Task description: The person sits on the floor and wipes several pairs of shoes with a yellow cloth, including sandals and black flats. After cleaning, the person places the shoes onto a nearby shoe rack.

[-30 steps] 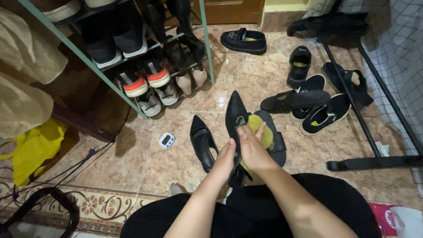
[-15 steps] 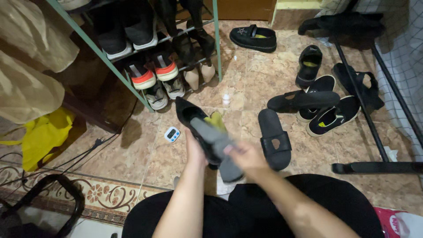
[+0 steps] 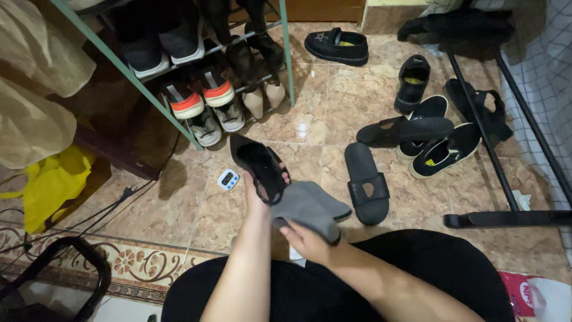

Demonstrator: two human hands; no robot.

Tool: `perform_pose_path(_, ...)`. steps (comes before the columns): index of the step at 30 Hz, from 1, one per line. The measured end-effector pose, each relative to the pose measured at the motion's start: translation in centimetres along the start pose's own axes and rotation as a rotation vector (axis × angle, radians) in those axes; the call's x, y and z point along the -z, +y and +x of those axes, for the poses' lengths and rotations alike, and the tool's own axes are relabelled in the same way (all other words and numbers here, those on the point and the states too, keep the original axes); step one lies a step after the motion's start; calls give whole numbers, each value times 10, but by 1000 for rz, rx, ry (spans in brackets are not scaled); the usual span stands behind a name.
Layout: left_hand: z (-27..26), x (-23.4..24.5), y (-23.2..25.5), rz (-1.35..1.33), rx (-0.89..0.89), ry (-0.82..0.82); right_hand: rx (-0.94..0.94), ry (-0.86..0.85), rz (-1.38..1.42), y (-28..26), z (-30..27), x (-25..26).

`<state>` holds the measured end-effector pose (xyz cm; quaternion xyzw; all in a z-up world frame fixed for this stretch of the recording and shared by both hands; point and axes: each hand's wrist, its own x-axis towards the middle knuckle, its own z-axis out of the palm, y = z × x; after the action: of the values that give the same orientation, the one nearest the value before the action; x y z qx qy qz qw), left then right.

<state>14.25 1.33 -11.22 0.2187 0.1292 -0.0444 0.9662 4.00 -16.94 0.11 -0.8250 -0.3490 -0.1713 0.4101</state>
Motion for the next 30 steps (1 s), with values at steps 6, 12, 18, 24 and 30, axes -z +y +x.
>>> perform_pose_path(6,12,7,-26,380,-49,108,-413,-420,294,37,-12,-33)
perform_pose_path(12,-17,-32,-53,889,-225,35,-445,-188,5,82,-39,-32)
perform_pose_path(18,-29,-49,-37,882,-314,66,-678,-345,106,60,-6,-17)
perform_pose_path(24,-22,-50,14,447,-80,17,-626,-572,213,27,-1,-3)
perform_pose_path(30,-37,-65,28,273,-20,-25,-672,-105,1042,79,-9,43)
